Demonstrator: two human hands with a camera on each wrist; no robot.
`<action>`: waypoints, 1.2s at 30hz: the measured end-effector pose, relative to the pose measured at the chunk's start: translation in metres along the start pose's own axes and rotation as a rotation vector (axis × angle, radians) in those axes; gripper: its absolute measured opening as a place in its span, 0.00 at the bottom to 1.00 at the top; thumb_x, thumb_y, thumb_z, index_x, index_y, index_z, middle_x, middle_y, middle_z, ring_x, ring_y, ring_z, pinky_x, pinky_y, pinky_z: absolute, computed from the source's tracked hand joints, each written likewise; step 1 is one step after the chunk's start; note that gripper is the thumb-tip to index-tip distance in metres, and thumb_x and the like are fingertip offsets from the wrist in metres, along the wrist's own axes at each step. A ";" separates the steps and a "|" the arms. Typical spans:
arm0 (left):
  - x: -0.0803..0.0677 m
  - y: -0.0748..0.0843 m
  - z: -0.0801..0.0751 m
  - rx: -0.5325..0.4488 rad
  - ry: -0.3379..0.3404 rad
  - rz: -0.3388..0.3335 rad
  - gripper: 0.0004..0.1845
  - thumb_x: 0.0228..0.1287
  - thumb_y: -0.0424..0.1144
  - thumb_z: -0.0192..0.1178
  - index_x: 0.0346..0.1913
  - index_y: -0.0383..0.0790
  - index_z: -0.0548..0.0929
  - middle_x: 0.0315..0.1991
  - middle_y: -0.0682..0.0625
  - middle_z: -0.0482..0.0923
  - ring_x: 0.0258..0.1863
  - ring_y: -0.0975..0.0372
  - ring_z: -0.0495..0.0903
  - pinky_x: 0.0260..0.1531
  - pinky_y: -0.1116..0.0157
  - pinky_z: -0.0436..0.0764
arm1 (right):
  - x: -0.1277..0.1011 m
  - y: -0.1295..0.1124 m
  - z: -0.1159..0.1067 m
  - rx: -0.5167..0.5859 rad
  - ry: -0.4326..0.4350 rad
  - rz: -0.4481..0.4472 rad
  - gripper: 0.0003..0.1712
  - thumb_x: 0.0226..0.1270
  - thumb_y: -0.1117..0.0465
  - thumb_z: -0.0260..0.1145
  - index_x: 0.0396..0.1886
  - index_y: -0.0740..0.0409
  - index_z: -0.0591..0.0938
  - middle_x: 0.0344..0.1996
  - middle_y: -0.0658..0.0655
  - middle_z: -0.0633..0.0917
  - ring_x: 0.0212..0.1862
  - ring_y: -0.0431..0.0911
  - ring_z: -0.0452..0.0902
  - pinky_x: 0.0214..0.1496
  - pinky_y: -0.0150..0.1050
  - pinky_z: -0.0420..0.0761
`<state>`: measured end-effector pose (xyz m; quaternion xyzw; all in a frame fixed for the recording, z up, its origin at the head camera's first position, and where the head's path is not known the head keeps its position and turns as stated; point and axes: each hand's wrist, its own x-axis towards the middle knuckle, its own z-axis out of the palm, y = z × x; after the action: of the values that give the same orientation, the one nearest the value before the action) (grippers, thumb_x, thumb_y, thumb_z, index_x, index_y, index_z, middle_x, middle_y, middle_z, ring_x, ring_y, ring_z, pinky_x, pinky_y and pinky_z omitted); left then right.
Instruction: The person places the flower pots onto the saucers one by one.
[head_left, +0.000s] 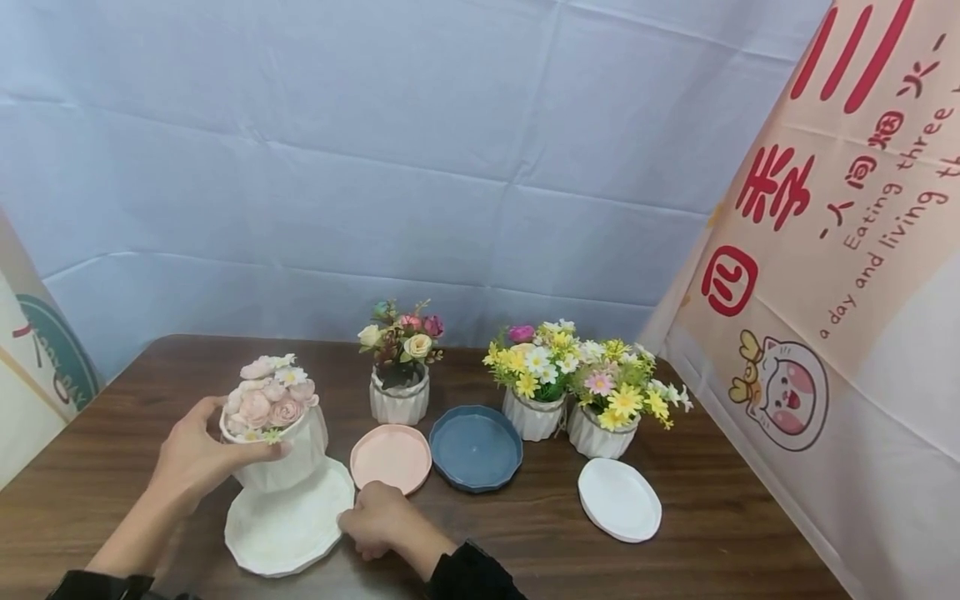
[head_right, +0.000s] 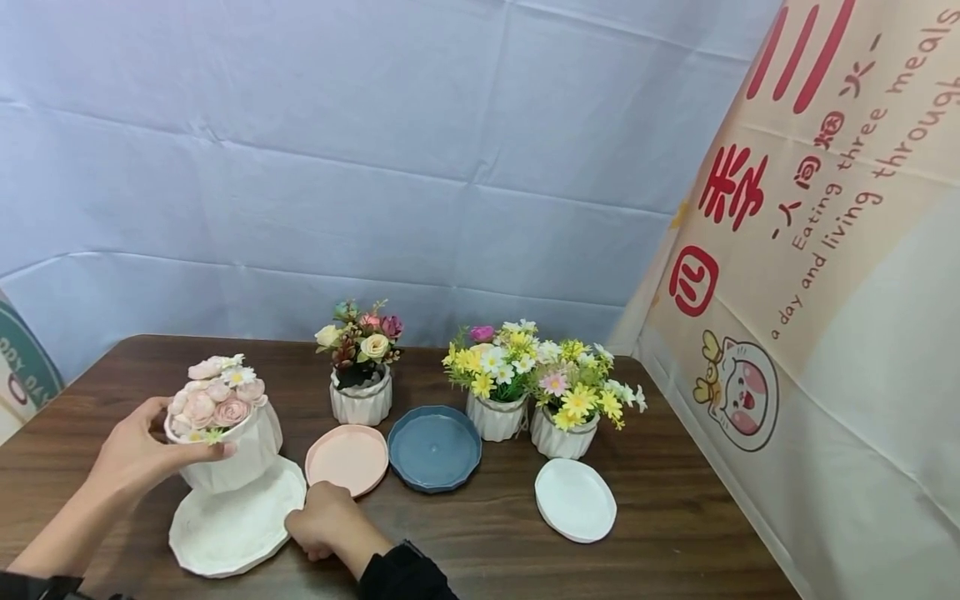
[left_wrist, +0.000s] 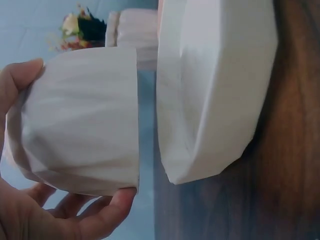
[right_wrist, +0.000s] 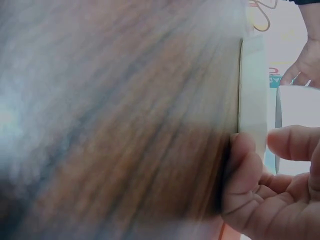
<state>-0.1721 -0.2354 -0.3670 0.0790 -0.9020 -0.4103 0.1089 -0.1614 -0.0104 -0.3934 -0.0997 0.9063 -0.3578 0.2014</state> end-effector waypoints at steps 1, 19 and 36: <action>-0.002 0.001 0.000 -0.002 -0.005 0.007 0.48 0.33 0.56 0.77 0.55 0.32 0.67 0.36 0.42 0.74 0.34 0.55 0.71 0.26 0.64 0.72 | 0.000 0.000 0.000 0.003 -0.002 0.000 0.16 0.58 0.63 0.58 0.11 0.60 0.71 0.04 0.51 0.70 0.08 0.41 0.65 0.11 0.30 0.65; -0.039 0.008 0.004 -0.062 -0.121 0.048 0.47 0.32 0.49 0.79 0.57 0.35 0.67 0.40 0.44 0.76 0.36 0.58 0.74 0.30 0.65 0.74 | 0.002 0.003 -0.001 0.073 -0.026 -0.047 0.15 0.58 0.67 0.55 0.11 0.61 0.71 0.05 0.52 0.72 0.08 0.42 0.68 0.12 0.33 0.72; -0.049 0.003 0.016 -0.012 -0.158 0.054 0.48 0.28 0.50 0.80 0.54 0.34 0.67 0.42 0.45 0.75 0.36 0.59 0.73 0.31 0.66 0.73 | 0.002 0.003 -0.002 0.095 -0.029 -0.026 0.15 0.59 0.67 0.56 0.12 0.61 0.71 0.06 0.52 0.73 0.09 0.42 0.68 0.13 0.34 0.74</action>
<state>-0.1294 -0.2102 -0.3817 0.0216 -0.9071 -0.4174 0.0490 -0.1638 -0.0077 -0.3952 -0.1070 0.8839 -0.4017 0.2142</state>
